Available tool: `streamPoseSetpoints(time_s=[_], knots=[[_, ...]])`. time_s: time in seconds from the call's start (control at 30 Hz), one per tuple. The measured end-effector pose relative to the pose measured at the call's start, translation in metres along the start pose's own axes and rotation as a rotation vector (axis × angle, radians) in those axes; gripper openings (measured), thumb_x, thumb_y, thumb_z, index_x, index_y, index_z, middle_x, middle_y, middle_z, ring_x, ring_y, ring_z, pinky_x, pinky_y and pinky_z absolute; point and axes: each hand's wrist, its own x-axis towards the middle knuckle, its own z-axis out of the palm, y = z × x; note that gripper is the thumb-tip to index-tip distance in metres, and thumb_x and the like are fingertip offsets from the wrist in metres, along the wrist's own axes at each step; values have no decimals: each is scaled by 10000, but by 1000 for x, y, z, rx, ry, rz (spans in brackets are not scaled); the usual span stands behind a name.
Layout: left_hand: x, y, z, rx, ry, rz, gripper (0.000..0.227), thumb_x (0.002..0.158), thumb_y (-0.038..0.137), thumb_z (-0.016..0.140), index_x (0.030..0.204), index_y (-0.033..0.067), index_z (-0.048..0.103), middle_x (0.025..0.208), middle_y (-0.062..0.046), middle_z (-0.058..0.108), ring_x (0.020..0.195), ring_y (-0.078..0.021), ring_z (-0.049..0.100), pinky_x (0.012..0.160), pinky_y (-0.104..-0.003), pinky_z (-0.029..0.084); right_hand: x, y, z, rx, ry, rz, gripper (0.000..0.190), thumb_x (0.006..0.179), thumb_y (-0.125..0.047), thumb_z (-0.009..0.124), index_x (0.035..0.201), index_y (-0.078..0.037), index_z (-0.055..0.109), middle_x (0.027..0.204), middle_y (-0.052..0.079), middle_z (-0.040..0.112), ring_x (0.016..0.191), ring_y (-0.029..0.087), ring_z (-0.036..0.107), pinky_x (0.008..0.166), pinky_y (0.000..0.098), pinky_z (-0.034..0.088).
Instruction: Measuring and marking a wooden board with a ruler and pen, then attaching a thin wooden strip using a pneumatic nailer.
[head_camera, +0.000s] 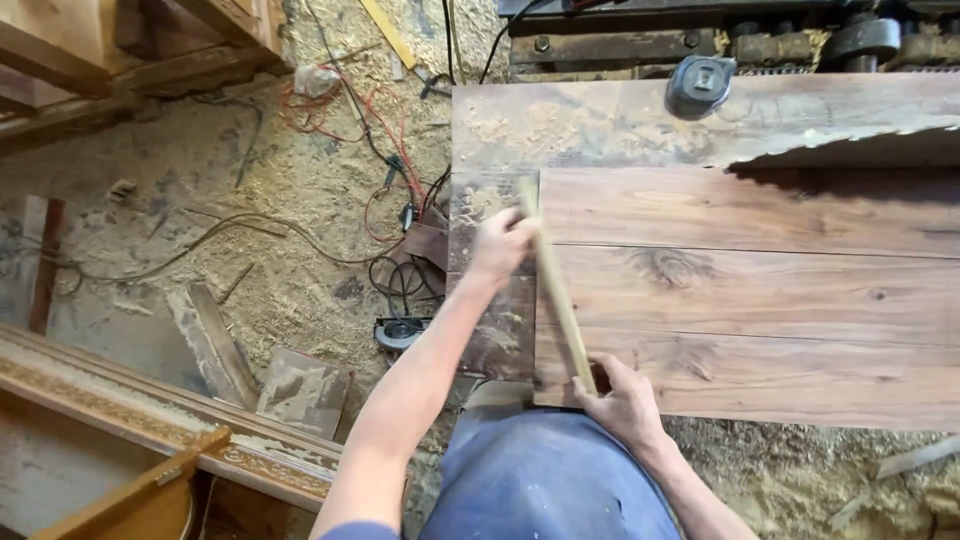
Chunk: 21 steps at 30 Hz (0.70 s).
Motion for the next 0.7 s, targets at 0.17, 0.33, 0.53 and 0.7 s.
streamPoseSetpoints(time_s=[0.17, 0.33, 0.53, 0.7], knots=[[105, -79, 49, 484, 23, 551, 212, 823, 280, 672, 882, 89, 743, 849, -77, 777, 792, -215, 733, 749, -354, 541, -6, 12, 30, -421, 248, 79, 261, 764, -385, 741, 896, -178, 651, 738, 45, 710, 687, 265, 690, 603, 439, 528], [96, -42, 41, 653, -76, 591, 277, 823, 262, 713, 1026, 93, 630, 791, -60, 671, 729, -241, 636, 658, -388, 518, 2, 6, 40, -543, 393, 53, 213, 756, -362, 735, 811, -183, 634, 760, -38, 683, 694, 203, 670, 520, 401, 485], [125, -21, 31, 767, -211, 610, 680, 758, 372, 817, 1366, 133, 627, 1169, -82, 706, 1094, -288, 682, 960, -435, 537, 11, 1, 40, -581, 457, -6, 302, 773, -372, 752, 678, -186, 533, 622, -69, 556, 550, 162, 569, 438, 364, 398], [123, -2, 29, 780, -264, 538, 676, 731, 391, 836, 1356, 212, 652, 891, 44, 737, 890, -196, 719, 822, -390, 572, 17, -13, 36, -547, 452, 13, 275, 772, -332, 761, 674, -195, 544, 606, -76, 528, 543, 148, 550, 457, 349, 392]])
